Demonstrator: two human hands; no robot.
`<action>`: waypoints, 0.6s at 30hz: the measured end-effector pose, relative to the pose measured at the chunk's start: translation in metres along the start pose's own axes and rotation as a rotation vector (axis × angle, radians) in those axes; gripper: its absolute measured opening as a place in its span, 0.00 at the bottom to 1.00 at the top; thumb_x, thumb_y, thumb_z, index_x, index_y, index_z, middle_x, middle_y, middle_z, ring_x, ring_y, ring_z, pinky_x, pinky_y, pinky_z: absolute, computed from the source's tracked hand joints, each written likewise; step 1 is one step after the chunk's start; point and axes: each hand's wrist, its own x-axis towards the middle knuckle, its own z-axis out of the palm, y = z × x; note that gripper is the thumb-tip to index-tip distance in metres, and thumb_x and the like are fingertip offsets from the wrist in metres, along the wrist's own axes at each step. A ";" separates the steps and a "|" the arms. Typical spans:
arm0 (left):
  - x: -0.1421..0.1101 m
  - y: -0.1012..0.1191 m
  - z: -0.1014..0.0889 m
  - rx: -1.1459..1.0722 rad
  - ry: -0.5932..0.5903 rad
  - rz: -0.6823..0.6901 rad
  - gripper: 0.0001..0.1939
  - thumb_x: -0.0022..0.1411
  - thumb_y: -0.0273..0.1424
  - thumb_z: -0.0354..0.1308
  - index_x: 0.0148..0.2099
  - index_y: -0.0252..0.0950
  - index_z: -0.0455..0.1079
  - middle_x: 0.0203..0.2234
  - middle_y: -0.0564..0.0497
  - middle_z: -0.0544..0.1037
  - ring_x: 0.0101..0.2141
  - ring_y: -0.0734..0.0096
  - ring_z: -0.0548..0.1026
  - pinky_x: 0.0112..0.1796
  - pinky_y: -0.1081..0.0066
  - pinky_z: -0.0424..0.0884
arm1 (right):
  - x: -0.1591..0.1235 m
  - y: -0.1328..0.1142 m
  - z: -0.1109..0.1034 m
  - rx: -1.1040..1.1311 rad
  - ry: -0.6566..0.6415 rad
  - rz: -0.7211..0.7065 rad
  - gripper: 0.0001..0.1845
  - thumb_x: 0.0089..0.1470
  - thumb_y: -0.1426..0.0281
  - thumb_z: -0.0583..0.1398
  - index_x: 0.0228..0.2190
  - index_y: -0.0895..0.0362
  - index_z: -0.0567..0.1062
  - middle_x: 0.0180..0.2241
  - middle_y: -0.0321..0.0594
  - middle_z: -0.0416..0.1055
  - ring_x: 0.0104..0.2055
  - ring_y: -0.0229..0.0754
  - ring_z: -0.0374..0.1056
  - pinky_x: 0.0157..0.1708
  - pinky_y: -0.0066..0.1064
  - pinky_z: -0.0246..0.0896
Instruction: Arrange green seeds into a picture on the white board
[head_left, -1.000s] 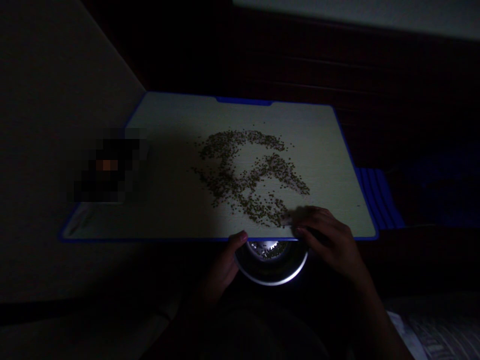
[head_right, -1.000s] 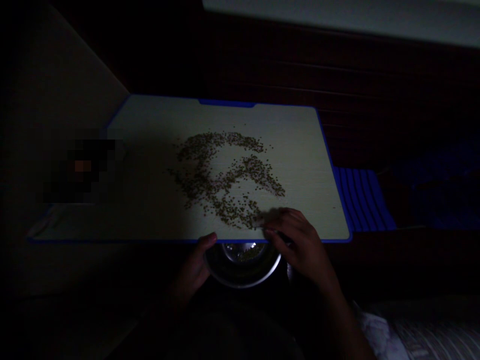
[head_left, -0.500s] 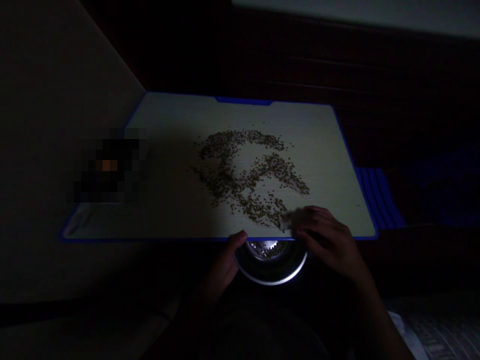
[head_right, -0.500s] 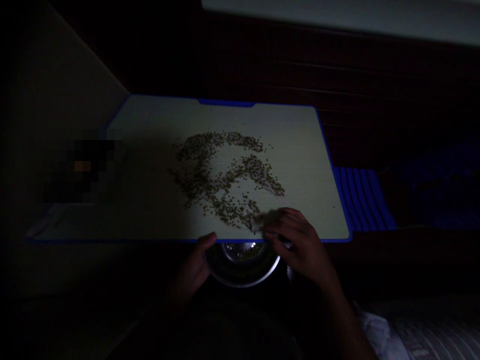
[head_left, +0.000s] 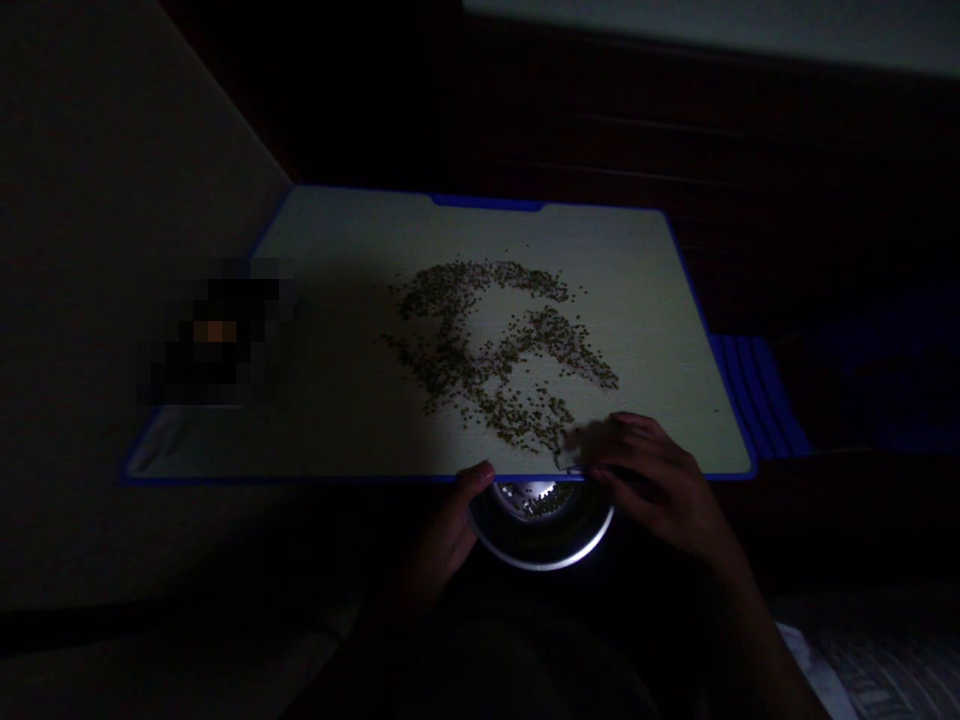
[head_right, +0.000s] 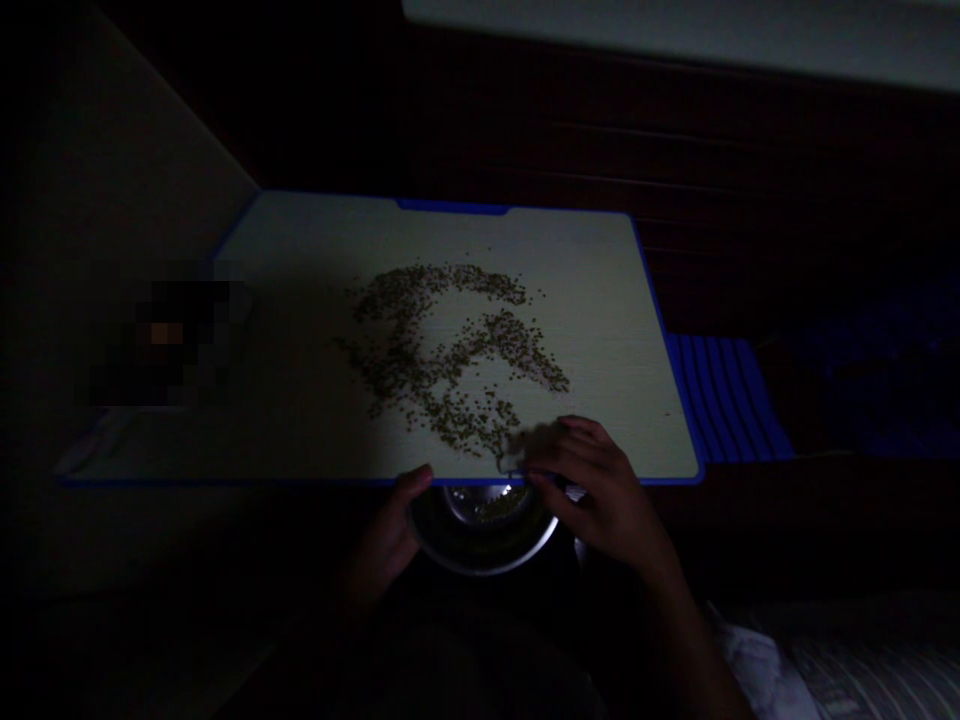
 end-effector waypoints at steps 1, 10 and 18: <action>-0.001 0.000 0.000 -0.002 -0.004 -0.008 0.20 0.60 0.40 0.73 0.51 0.35 0.83 0.51 0.42 0.87 0.60 0.44 0.79 0.65 0.52 0.67 | 0.000 0.000 0.000 0.004 0.002 0.000 0.08 0.63 0.71 0.66 0.43 0.47 0.79 0.39 0.33 0.85 0.46 0.46 0.81 0.62 0.50 0.70; -0.002 0.000 0.002 -0.021 -0.006 0.012 0.19 0.58 0.39 0.74 0.49 0.35 0.83 0.49 0.43 0.88 0.58 0.43 0.80 0.66 0.51 0.66 | -0.003 0.001 0.000 0.026 -0.023 0.025 0.08 0.62 0.71 0.65 0.42 0.47 0.81 0.37 0.33 0.84 0.47 0.46 0.80 0.65 0.51 0.66; -0.004 0.002 0.003 0.022 0.012 -0.005 0.23 0.55 0.42 0.76 0.50 0.36 0.83 0.48 0.44 0.88 0.59 0.43 0.80 0.65 0.51 0.67 | -0.002 0.002 -0.001 0.043 -0.042 -0.038 0.10 0.63 0.73 0.65 0.44 0.47 0.79 0.38 0.30 0.85 0.41 0.42 0.80 0.66 0.51 0.65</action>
